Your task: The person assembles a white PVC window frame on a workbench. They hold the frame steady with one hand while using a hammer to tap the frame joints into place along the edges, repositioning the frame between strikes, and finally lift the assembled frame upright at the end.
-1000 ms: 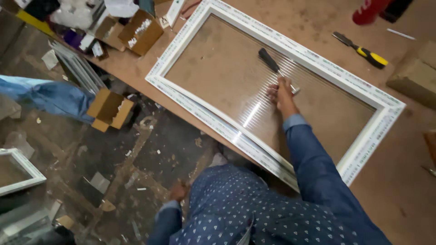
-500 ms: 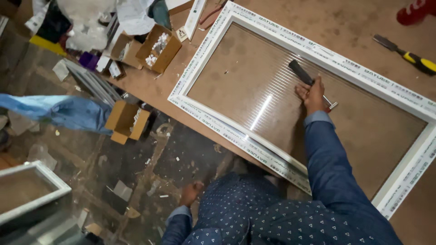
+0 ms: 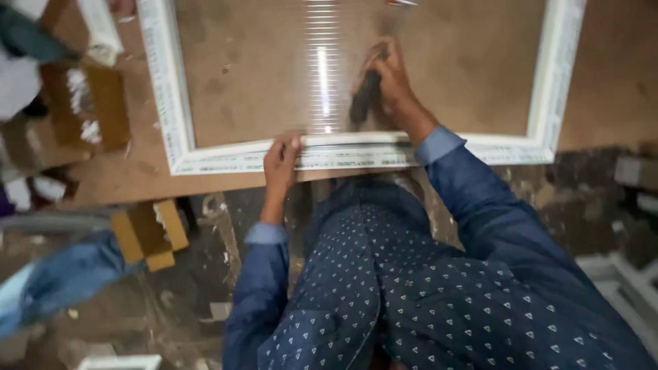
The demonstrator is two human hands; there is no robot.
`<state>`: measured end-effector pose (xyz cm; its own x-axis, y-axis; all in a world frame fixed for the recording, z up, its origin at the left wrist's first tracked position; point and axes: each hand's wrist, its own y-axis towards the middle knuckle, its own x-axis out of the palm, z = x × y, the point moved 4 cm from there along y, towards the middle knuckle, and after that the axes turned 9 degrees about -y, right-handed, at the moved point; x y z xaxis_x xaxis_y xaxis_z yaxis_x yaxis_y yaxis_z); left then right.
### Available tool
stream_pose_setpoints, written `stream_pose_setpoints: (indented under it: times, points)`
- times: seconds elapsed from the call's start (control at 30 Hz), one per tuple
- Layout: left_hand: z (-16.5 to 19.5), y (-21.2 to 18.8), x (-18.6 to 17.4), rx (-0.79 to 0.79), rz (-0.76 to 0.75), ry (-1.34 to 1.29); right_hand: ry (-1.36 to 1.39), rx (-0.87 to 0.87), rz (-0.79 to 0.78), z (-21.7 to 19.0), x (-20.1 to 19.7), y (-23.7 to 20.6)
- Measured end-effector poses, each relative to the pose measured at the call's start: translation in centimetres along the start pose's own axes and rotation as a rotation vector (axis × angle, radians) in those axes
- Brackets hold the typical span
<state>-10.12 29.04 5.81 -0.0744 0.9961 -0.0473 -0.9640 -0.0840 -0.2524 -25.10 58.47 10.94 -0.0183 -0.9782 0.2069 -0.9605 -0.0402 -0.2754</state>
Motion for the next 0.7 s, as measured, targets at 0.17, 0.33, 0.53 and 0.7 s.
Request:
stream_pose_setpoints:
  times: [0.17, 0.33, 0.53, 0.7]
  points:
    - [7.6, 8.8, 8.5, 0.254, -0.178, -0.113, 0.05, 0.139, -0.382, -2.3, 1.4, -10.5]
    - [8.2, 11.4, 15.1, -0.092, -0.452, -0.588, 0.091, 0.142, -0.341, -3.6, -0.1, -15.0]
    - [5.7, 11.2, 18.3, 0.057, -0.418, -0.649, -0.014, 0.372, -0.099, 1.2, -5.4, -19.0]
    - [1.4, 8.5, 20.5, 0.124, -0.356, -0.423, -0.136, 0.408, -0.107, 4.1, -9.3, -23.5]
